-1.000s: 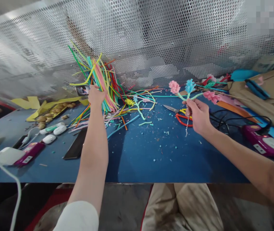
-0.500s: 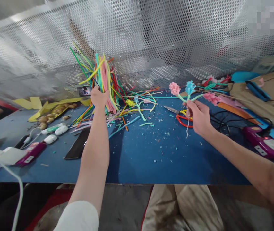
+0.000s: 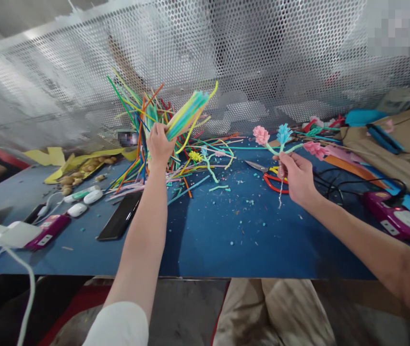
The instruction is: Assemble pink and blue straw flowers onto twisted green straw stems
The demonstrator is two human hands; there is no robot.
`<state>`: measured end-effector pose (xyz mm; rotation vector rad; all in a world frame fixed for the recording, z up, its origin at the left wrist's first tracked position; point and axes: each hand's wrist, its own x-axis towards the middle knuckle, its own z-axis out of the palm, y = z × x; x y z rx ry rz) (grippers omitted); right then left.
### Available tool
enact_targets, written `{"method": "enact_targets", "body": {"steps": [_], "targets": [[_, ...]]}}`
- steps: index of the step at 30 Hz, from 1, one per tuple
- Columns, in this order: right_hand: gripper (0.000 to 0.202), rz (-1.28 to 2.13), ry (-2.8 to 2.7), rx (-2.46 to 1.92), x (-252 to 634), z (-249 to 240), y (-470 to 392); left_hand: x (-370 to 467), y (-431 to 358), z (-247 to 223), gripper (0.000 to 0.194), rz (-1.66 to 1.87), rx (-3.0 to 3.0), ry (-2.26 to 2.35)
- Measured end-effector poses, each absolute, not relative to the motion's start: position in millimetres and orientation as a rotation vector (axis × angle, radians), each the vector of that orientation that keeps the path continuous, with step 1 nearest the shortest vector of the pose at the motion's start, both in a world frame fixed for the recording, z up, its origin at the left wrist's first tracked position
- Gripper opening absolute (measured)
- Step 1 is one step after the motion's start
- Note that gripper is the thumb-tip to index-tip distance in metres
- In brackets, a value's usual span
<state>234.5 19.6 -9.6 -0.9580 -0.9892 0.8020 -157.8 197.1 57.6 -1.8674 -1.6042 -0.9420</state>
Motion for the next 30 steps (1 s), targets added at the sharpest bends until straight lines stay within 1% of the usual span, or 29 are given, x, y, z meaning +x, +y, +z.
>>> {"method": "enact_targets", "body": {"steps": [4,9,15,24,30], "targets": [[0.024,0.806,-0.997,-0.958,234.5,-8.9,18.3,-151.3,207.1,53.0,0.013,-0.872,-1.961,-1.452],[0.025,0.793,-0.992,-0.960,234.8,-9.6,19.4,-128.8,207.5,51.1,0.021,-0.884,-2.088,-1.285],[0.023,0.805,-0.987,-0.935,235.0,-9.9,19.8,-106.9,199.3,51.8,0.026,-0.780,-2.204,-1.207],[0.024,0.782,-0.977,-0.930,233.6,-6.5,19.0,-92.9,195.7,53.7,0.027,-0.815,-2.179,-1.120],[0.024,0.752,-0.995,-0.943,234.3,-7.2,20.2,-90.7,196.4,53.4,0.023,-0.871,-2.187,-1.116]]}}
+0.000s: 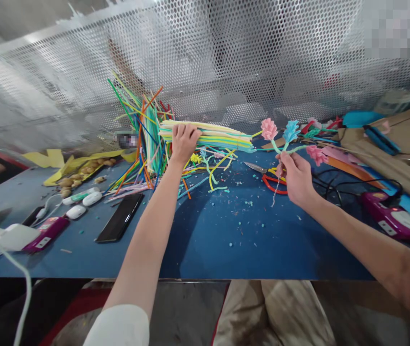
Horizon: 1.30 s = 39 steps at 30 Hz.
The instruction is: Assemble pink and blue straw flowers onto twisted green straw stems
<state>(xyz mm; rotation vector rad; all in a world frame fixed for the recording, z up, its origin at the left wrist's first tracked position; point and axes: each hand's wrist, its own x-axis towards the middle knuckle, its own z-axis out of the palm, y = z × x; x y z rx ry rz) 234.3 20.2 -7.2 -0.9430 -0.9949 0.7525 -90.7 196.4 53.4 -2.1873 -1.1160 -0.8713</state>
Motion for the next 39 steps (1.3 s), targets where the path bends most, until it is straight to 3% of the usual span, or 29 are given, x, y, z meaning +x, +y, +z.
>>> {"method": "enact_targets", "body": {"steps": [29,39], "targets": [[0.017,0.616,-0.992,-0.921,239.8,-7.6,25.7,-58.3,188.6,91.9,0.027,-0.687,-2.501,-0.771],[0.014,0.660,-0.973,-0.870,239.8,-5.6,24.5,-54.4,177.6,95.4,0.037,-0.616,-2.567,-0.993]]}}
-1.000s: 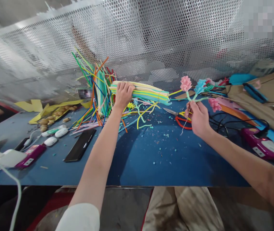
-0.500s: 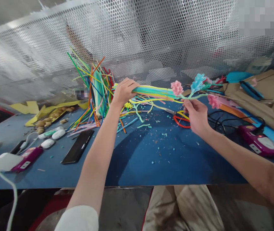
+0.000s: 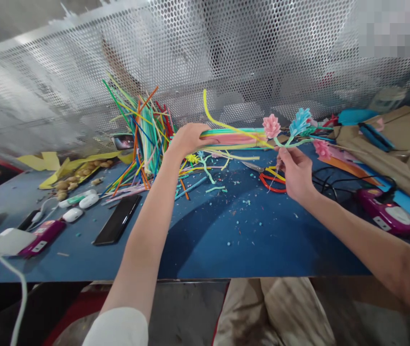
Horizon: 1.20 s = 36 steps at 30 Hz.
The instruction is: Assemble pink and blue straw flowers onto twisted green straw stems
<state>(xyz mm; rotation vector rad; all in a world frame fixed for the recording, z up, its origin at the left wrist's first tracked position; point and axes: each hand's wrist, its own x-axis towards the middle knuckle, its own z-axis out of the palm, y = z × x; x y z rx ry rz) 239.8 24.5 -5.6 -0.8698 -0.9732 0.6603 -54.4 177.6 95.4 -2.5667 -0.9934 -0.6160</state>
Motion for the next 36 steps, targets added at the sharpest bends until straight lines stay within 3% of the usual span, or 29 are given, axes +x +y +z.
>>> {"method": "enact_targets", "body": {"steps": [8,14,25,36], "targets": [[0.015,0.721,-0.943,-0.840,239.0,-5.1,23.7,-60.2,180.9,82.3,0.059,-0.478,-2.279,-1.658],[0.014,0.750,-0.935,-0.839,238.7,-6.3,24.0,-81.6,196.6,72.9,0.058,-0.586,-2.053,-1.992],[0.015,0.786,-0.948,-0.849,239.4,-10.7,27.2,-96.3,201.5,68.3,0.063,-0.851,-1.829,-2.097],[0.016,0.776,-0.973,-0.853,238.7,-8.8,25.6,-103.6,207.9,58.8,0.066,-0.868,-1.831,-2.076]]}}
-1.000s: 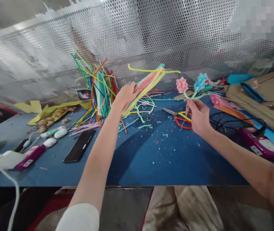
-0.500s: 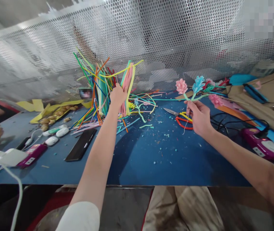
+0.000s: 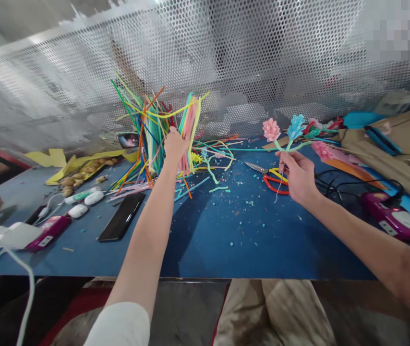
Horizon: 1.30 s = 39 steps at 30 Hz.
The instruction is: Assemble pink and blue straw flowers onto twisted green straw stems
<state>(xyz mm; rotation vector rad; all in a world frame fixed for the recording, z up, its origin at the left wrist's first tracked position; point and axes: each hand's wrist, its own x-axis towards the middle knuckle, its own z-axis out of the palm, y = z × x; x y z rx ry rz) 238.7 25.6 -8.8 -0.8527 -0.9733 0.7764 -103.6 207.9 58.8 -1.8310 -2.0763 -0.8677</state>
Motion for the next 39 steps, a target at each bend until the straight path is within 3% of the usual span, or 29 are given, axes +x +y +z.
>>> {"method": "enact_targets", "body": {"steps": [27,34,39], "targets": [[0.027,0.781,-0.974,-0.886,236.9,-6.3,23.6,-105.1,199.8,61.7,0.057,-0.790,-1.848,-2.159],[0.025,0.788,-0.952,-0.873,237.4,-7.1,25.7,-127.4,200.4,71.0,0.066,-0.814,-1.849,-2.174],[0.022,0.799,-0.945,-0.858,237.5,-7.6,25.6,-178.4,195.7,81.0,0.042,-0.909,-1.721,-2.184]]}}
